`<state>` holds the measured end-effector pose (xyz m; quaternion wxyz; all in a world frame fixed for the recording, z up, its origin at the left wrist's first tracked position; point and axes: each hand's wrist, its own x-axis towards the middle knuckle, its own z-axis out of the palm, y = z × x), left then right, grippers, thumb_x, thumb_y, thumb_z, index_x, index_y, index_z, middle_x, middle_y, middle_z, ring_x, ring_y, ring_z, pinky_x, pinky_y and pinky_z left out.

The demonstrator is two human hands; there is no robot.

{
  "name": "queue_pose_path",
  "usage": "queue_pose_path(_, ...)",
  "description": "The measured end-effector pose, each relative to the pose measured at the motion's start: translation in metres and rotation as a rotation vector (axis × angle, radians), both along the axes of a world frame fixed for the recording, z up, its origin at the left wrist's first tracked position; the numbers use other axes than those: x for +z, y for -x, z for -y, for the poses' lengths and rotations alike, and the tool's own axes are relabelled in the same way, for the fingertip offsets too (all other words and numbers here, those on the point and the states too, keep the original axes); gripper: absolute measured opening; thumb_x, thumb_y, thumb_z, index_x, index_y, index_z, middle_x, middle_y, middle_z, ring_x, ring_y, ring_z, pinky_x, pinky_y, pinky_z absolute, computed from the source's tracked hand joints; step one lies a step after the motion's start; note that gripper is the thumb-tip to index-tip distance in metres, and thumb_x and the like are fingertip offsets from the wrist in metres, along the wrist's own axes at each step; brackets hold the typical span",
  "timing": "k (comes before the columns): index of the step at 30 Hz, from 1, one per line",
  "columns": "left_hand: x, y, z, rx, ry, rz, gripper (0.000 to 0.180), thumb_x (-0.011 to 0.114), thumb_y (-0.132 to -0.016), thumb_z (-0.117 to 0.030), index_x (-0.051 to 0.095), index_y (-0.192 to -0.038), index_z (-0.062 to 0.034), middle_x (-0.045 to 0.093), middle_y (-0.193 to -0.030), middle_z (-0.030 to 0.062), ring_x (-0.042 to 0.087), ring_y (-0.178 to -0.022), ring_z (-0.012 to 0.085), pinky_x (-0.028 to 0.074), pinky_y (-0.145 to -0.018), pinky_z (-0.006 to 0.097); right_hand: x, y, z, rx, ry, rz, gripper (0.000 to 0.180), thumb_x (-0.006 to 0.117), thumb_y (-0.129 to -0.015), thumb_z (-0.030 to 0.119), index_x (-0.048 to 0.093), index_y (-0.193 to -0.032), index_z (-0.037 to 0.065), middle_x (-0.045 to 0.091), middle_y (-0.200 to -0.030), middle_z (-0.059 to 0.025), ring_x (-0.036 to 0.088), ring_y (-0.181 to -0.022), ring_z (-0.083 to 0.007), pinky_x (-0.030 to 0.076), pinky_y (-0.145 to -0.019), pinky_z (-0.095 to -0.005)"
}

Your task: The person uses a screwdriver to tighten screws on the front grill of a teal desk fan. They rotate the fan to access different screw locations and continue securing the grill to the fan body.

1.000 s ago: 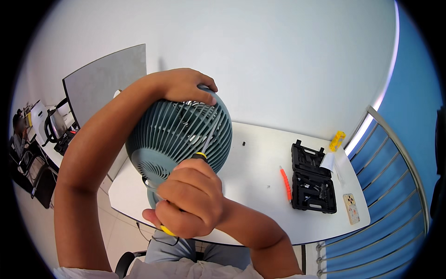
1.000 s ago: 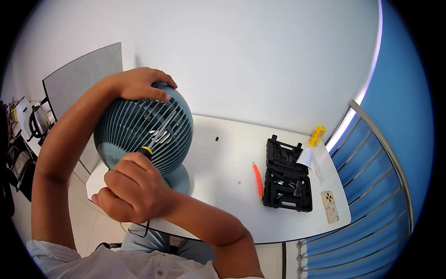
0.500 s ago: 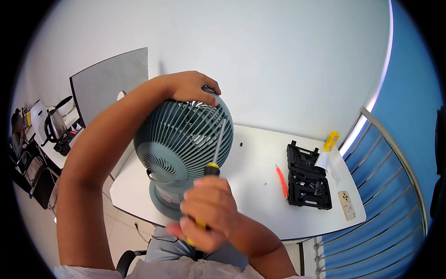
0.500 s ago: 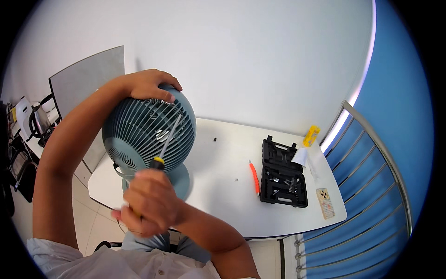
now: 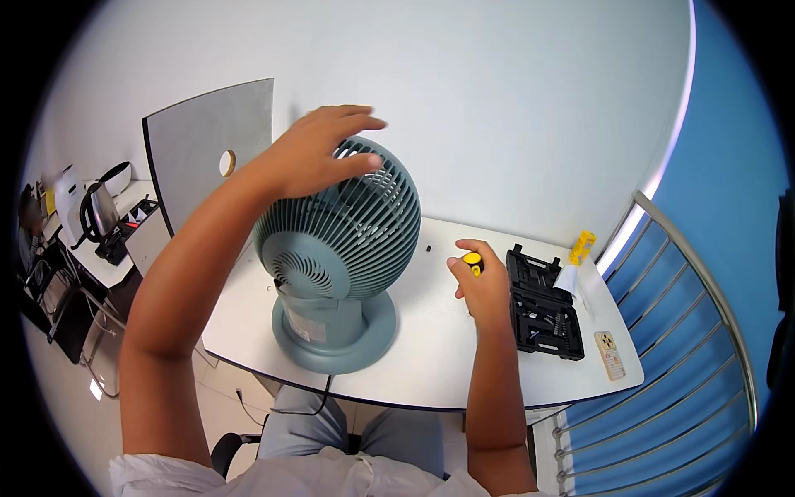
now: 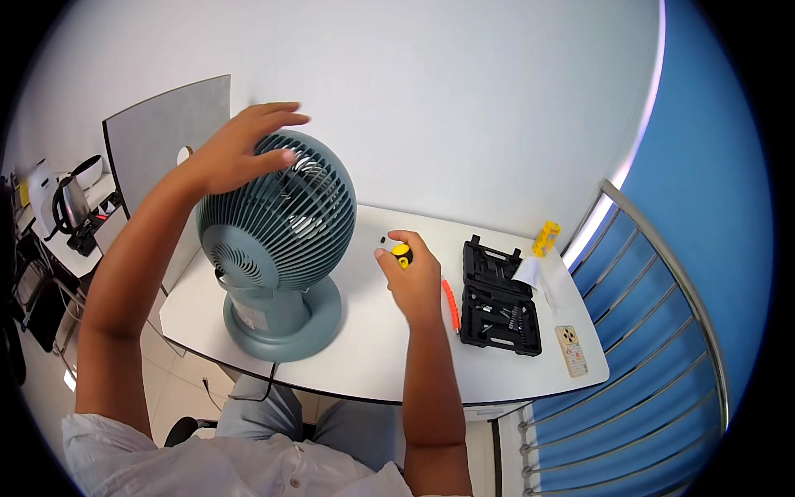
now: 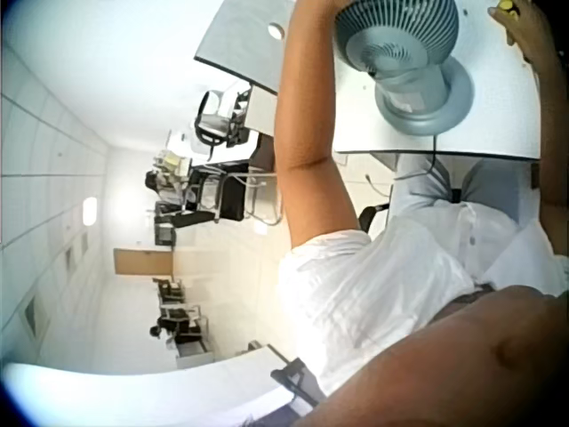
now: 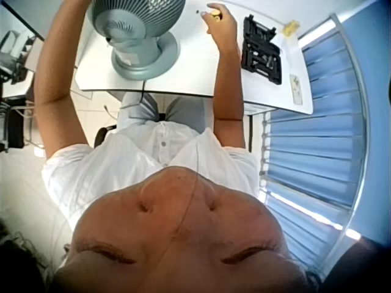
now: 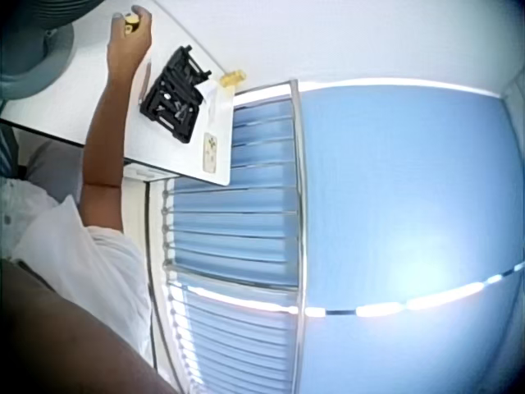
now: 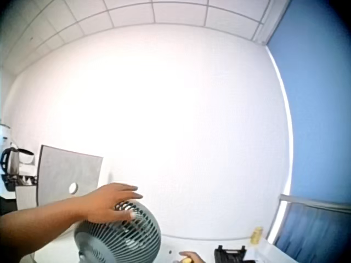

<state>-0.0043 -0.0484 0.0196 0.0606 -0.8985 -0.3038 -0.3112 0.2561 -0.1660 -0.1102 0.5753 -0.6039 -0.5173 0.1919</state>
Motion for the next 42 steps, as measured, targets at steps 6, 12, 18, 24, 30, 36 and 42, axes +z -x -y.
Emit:
queue_pose_path(6, -0.045, 0.041, -0.004, 0.121, 0.060, 0.344, 0.068, 0.061, -0.088, -0.051, 0.050, -0.145, -0.0157, 0.031, -0.157, 0.0233, 0.029, -0.146, 0.0370, 0.022, -0.119, 0.049, 0.000, -0.018, -0.050, 0.327, 0.065, -0.178, 0.056, 0.068, -0.086, 0.022, 0.055, -0.135, 0.000, 0.066, -0.105, -0.0095, 0.053, -0.052, -0.0104, 0.044, -0.053, -0.0246)
queue_pose_path(12, -0.067, 0.051, -0.023, -0.137, 0.307, 0.531, 0.064, 0.061, -0.090, -0.045, 0.050, -0.144, -0.0130, 0.032, -0.157, 0.0217, 0.033, -0.145, 0.0347, 0.025, -0.118, 0.042, 0.004, -0.011, -0.092, 0.467, -0.017, -0.227, 0.054, 0.069, -0.089, 0.026, 0.056, -0.135, 0.000, 0.064, -0.100, -0.0073, 0.053, -0.052, -0.0108, 0.043, -0.049, -0.0243)
queue_pose_path(18, -0.068, 0.055, -0.034, -0.220, 0.401, 0.539, 0.065, 0.059, -0.089, -0.045, 0.050, -0.144, -0.0119, 0.035, -0.156, 0.0187, 0.035, -0.143, 0.0331, 0.026, -0.117, 0.041, 0.005, -0.014, -0.095, 0.441, -0.076, -0.183, 0.040, 0.070, -0.088, 0.021, 0.065, -0.120, -0.001, 0.058, -0.082, -0.0024, 0.050, -0.050, -0.0091, 0.041, -0.047, -0.0234)
queue_pose_path(24, -0.065, 0.060, -0.049, -0.359, 0.486, 0.520, 0.069, 0.057, -0.090, -0.046, 0.047, -0.146, -0.0076, 0.047, -0.147, 0.0161, 0.044, -0.135, 0.0294, 0.030, -0.115, 0.038, 0.002, -0.018, -0.088, 0.490, -0.107, -0.180, 0.038, 0.066, -0.090, 0.021, 0.064, -0.120, -0.002, 0.068, -0.105, -0.0122, 0.053, -0.053, -0.0097, 0.043, -0.049, -0.0222)
queue_pose_path(30, -0.064, 0.061, -0.050, -0.333, 0.448, 0.456, 0.088, 0.051, -0.086, -0.063, 0.040, -0.149, -0.0035, 0.048, -0.145, 0.0183, 0.046, -0.134, 0.0296, 0.032, -0.114, 0.040, 0.010, -0.011, -0.075, 0.425, -0.069, -0.097, 0.039, 0.068, -0.088, 0.019, 0.064, -0.121, -0.002, 0.062, -0.091, -0.0053, 0.051, -0.055, -0.0093, 0.043, -0.051, -0.0230)
queue_pose_path(36, -0.066, 0.060, -0.057, -0.333, 0.449, 0.489, 0.079, 0.050, -0.088, -0.057, 0.042, -0.148, -0.0053, 0.052, -0.139, 0.0175, 0.050, -0.127, 0.0280, 0.038, -0.109, 0.039, 0.012, 0.000, -0.071, 0.348, -0.082, -0.081, 0.038, 0.071, -0.085, 0.021, 0.065, -0.116, 0.000, 0.061, -0.089, -0.0028, 0.050, -0.056, -0.0090, 0.041, -0.054, -0.0231)
queue_pose_path(42, -0.066, 0.062, -0.062, -0.308, 0.392, 0.452, 0.083, 0.046, -0.088, -0.060, 0.041, -0.149, -0.0052, 0.048, -0.143, 0.0198, 0.047, -0.131, 0.0305, 0.034, -0.112, 0.040, 0.005, -0.002, -0.075, 0.366, -0.107, -0.070, 0.043, 0.073, -0.085, 0.026, 0.063, -0.120, 0.003, 0.062, -0.090, -0.0040, 0.050, -0.056, -0.0090, 0.041, -0.051, -0.0227)
